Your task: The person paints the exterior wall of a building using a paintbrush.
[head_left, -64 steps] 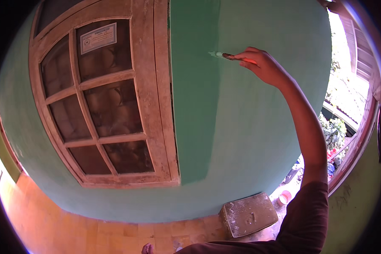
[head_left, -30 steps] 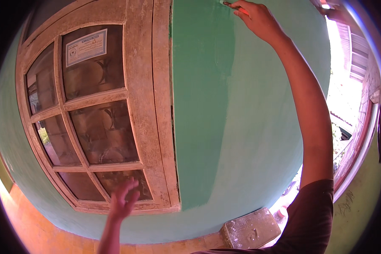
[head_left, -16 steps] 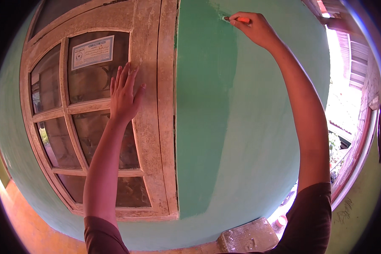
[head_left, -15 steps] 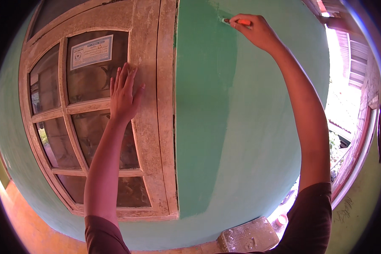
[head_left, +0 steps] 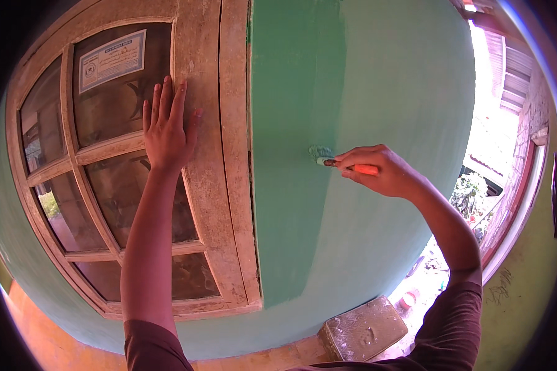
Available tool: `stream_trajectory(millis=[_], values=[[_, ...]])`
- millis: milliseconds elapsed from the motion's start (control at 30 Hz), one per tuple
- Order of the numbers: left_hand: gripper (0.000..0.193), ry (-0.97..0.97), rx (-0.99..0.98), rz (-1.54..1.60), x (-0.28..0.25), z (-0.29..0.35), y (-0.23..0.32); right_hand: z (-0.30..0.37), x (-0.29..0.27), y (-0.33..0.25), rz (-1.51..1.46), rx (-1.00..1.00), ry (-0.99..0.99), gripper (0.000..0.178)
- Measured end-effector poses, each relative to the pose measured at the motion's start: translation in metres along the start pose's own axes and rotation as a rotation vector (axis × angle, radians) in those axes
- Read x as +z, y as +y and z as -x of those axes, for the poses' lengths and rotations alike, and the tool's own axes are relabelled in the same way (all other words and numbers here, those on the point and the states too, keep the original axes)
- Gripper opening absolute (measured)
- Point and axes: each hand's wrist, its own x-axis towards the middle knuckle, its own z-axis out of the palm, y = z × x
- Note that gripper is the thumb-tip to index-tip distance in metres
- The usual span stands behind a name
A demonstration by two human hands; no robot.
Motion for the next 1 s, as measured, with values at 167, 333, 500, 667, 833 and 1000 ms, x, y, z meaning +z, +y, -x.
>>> stream_trajectory(millis=[167,333,500,667,833,1000], values=[[0.053,0.025,-0.002,-0.01,0.002,0.002,0.0,-0.027,-0.047,0.01,-0.056,0.045,0.077,0.014],[0.051,0.032,-0.002,-0.002,0.002,0.001,0.002,-0.069,-0.1,0.028,0.218,-0.064,0.388,0.014],[0.052,0.029,-0.007,-0.021,0.002,0.001,0.001,-0.103,-0.121,0.017,0.415,-0.097,0.593,0.019],[0.052,0.035,-0.008,-0.018,0.003,0.002,-0.001,-0.134,-0.097,-0.011,0.306,-0.263,0.578,0.018],[0.052,0.039,-0.014,-0.012,0.002,0.003,0.0,-0.13,-0.063,-0.009,0.298,-0.211,0.481,0.013],[0.052,0.049,-0.02,0.002,0.005,0.003,0.001,-0.097,-0.024,-0.018,0.241,-0.352,0.414,0.014]])
